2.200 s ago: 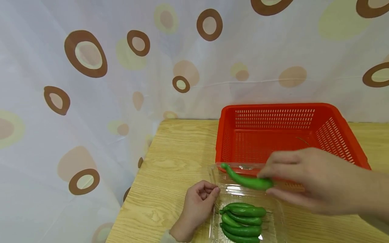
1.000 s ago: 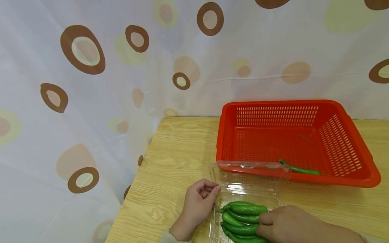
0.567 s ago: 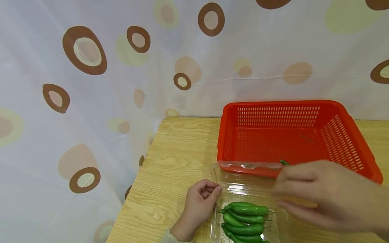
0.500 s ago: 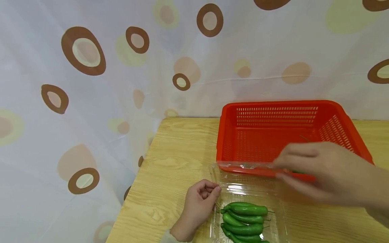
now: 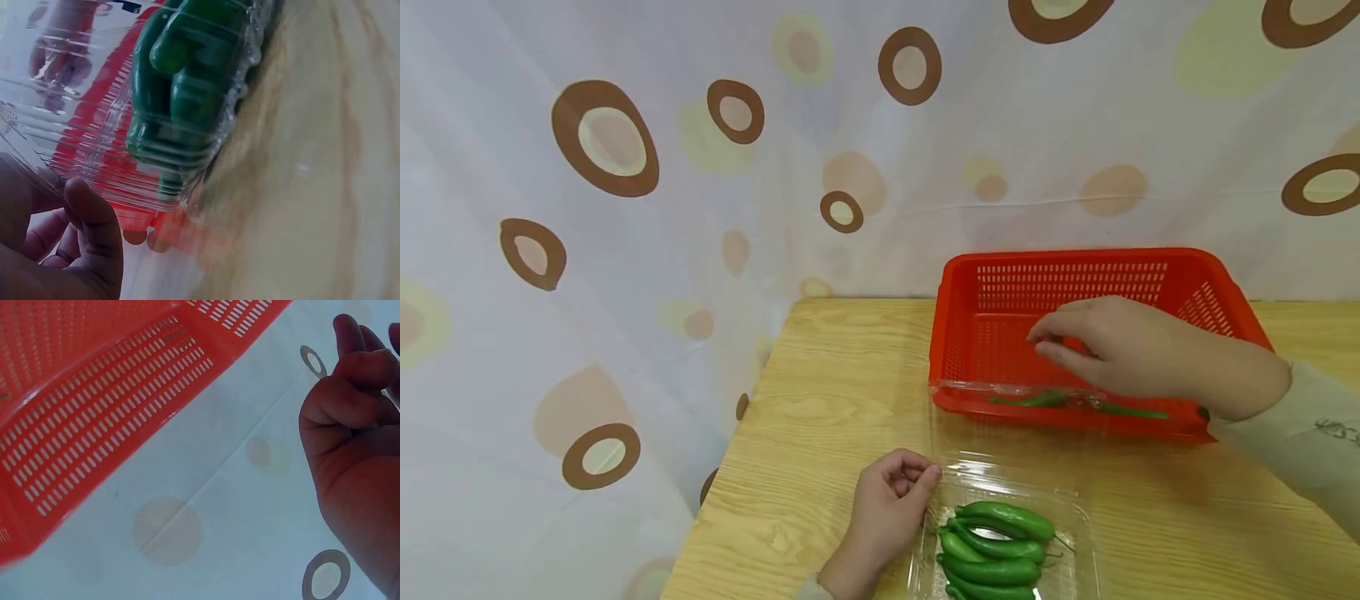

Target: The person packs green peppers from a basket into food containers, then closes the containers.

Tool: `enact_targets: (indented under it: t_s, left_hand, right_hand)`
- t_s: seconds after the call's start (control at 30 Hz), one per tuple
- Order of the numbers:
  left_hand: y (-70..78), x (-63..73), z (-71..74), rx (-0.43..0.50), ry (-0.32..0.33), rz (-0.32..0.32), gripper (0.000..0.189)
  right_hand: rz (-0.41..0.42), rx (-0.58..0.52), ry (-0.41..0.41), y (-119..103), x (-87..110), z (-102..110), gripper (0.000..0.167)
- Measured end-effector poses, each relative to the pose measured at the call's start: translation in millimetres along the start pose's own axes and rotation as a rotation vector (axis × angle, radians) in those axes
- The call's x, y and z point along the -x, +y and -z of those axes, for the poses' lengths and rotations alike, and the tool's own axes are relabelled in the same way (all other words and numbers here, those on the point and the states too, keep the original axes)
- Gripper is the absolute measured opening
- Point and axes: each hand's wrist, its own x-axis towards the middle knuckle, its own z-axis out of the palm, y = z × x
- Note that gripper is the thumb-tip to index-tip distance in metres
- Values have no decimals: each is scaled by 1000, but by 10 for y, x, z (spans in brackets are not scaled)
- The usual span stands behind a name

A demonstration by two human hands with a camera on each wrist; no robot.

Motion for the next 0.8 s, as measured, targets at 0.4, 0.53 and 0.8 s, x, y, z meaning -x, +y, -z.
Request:
enact_targets:
  t_s: [0.4, 0.53, 0.8]
  left_hand:
    - [-9, 4, 3, -26, 13, 28, 13]
    - [-17, 12, 3, -19, 12, 42, 13]
    - [1, 2, 6, -17, 5, 25, 14]
  right_hand:
    - [-66, -1, -437, 349, -246, -119, 28]
    - [-53, -6, -565, 399, -273, -288, 28]
    - [10, 70, -549, 345, -236, -451, 25]
